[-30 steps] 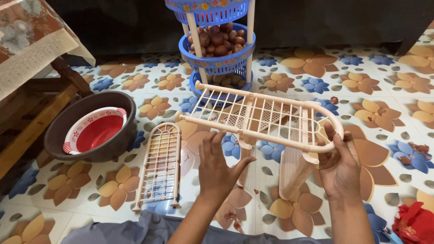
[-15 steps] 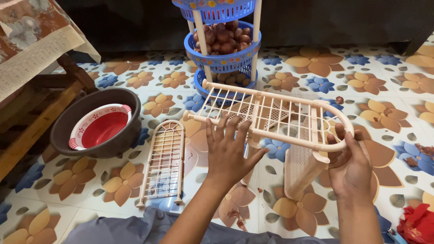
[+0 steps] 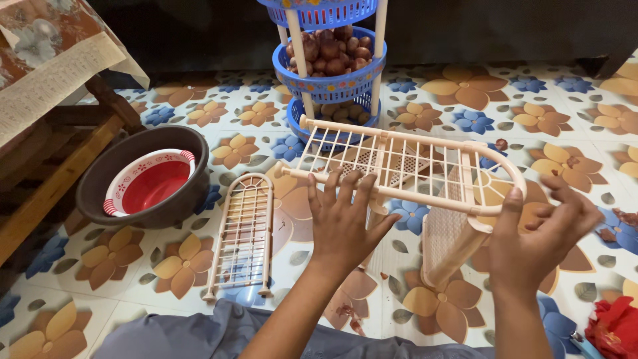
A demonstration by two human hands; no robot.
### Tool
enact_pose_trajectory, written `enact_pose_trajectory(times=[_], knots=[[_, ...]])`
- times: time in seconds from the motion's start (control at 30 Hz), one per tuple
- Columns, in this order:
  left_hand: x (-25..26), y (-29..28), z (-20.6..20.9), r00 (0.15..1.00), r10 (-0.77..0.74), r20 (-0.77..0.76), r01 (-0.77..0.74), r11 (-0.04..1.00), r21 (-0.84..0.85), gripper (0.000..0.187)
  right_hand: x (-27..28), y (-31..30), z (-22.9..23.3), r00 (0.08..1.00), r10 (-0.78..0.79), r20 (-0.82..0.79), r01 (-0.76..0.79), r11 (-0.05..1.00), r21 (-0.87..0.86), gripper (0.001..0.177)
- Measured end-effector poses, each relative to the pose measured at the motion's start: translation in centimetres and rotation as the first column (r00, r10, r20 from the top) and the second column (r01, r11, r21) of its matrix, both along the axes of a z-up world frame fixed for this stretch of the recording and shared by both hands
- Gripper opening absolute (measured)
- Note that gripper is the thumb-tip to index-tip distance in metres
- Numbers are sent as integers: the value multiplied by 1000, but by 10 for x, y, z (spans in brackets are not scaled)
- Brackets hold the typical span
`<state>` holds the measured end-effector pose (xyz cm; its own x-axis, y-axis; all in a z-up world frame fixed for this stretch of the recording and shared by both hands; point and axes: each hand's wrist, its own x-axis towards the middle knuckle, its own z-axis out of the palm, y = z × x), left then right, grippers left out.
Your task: The person assembles a beige plastic storage rack by hand, connecting side frames to a base and inserting crossbars. The person wipes the rack with a red cloth during assembly and adjusts the components to secure them.
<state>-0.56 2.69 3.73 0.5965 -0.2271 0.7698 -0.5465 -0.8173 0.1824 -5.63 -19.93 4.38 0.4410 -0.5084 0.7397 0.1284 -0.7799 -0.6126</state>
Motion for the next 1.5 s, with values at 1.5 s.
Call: enact_pose_trajectory(times=[1.5], knots=[[13,31,7,982,-187,14,184,974,130,58,73,109,-64,655,746,118,-458,267,848,43]])
